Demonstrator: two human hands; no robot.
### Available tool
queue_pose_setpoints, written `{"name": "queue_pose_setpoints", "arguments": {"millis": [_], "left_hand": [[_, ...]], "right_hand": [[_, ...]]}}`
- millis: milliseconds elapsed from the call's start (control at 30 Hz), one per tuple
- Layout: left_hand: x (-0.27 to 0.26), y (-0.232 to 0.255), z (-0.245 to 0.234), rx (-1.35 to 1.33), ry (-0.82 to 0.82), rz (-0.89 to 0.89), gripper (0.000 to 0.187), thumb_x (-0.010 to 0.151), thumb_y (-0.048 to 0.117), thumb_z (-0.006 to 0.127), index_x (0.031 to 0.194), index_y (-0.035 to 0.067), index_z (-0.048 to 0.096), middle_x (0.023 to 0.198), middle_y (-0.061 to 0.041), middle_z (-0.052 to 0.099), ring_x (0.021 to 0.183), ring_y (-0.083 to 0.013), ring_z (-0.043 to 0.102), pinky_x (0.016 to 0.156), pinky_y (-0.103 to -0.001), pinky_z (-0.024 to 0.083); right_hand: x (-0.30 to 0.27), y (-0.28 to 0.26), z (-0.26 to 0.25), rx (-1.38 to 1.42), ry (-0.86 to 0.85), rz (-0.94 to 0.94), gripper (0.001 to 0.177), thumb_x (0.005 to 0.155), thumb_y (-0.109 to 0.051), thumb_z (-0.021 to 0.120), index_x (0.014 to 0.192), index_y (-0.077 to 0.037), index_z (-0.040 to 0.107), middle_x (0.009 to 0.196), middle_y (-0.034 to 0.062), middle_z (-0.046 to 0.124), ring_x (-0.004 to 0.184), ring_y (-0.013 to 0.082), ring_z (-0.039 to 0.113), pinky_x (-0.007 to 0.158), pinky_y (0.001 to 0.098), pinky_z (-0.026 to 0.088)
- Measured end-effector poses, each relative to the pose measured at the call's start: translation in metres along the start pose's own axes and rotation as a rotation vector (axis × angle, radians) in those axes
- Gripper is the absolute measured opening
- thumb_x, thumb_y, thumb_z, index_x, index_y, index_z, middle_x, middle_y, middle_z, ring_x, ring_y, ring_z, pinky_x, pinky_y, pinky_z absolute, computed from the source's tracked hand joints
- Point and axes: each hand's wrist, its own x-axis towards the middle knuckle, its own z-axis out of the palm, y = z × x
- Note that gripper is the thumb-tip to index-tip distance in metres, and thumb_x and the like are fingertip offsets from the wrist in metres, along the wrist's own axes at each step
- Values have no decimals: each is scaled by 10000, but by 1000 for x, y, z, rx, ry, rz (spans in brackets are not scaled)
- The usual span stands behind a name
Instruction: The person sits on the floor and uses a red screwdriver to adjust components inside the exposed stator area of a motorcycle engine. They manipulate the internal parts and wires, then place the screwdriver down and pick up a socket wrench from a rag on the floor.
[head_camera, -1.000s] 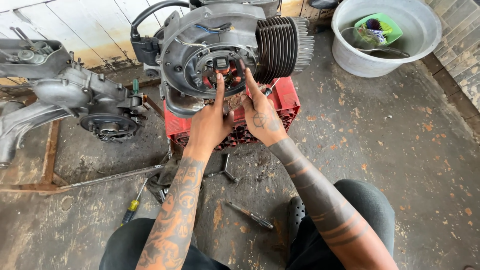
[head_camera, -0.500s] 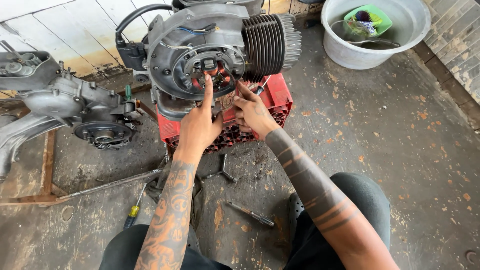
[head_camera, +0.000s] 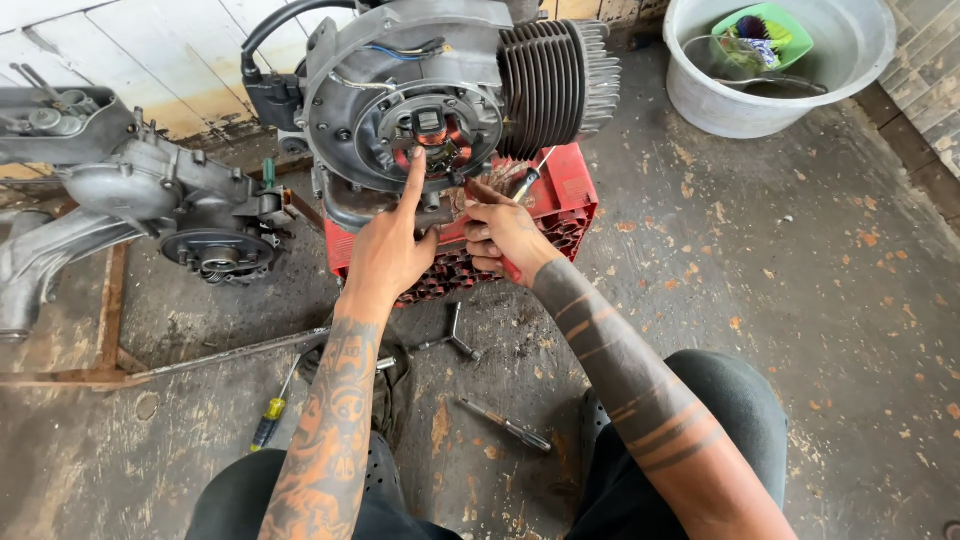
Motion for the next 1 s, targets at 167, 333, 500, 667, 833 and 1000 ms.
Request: {"name": "queue_pose_setpoints", "arguments": {"millis": [167, 333, 500, 667, 833, 1000], "left_hand": [[-21, -17, -15, 30, -100, -30, 914, 936, 167, 623, 1651, 250, 60, 983, -340, 700, 821, -480, 714, 672, -555, 523], [-60, -54, -23, 69, -207, -131, 912, 916, 245, 630, 1648, 292, 88, 1150, -331, 669, 959, -512, 690, 766, -599, 538], [-105, -99, -24, 171, -244, -230, 860, 898, 321, 625, 1641, 341, 192, 1175, -210, 683, 983, -410, 711, 787, -509, 574], [-144, -110, -46, 105, -280, -291, 805, 936, 255, 585, 1646, 275, 207, 1266, -287, 636, 1047, -440, 702, 853, -532, 563], [-153, -119, -50, 68, -236, -275, 777, 948, 242, 593, 1641, 229, 240, 1286, -317, 616, 1071, -467, 686, 862, -556, 555], [-133, -159, -8, 125, -1, -53, 788, 846, 227, 716, 1553, 179, 371, 1351, -222, 568, 1078, -423, 664, 776, -497, 598]], "right_hand": [[3, -1, 0, 10, -26, -26, 384, 1033, -144, 510, 1412, -179, 456, 622, -56, 288, 391, 78, 353, 286, 206, 245], [11, 4, -4, 5, -32, 34, 230, 1032, -163, 513, 1253, -194, 567, 598, -86, 284, 381, 53, 353, 284, 196, 269], [17, 10, -4, 86, -82, 66, 176, 1013, -177, 540, 1185, -146, 561, 634, -116, 326, 384, -2, 370, 317, 153, 260], [-2, 11, 39, 67, -88, 22, 93, 1021, -171, 539, 1084, -105, 524, 687, -54, 387, 407, -3, 381, 339, 146, 270], [22, 29, 44, 123, -73, -14, 133, 1024, -167, 504, 1087, -52, 520, 744, -38, 385, 442, -2, 390, 371, 148, 258], [15, 35, 64, -126, 37, -105, 171, 1014, -195, 494, 1117, -62, 525, 753, -36, 391, 463, -6, 369, 349, 145, 261]]}}
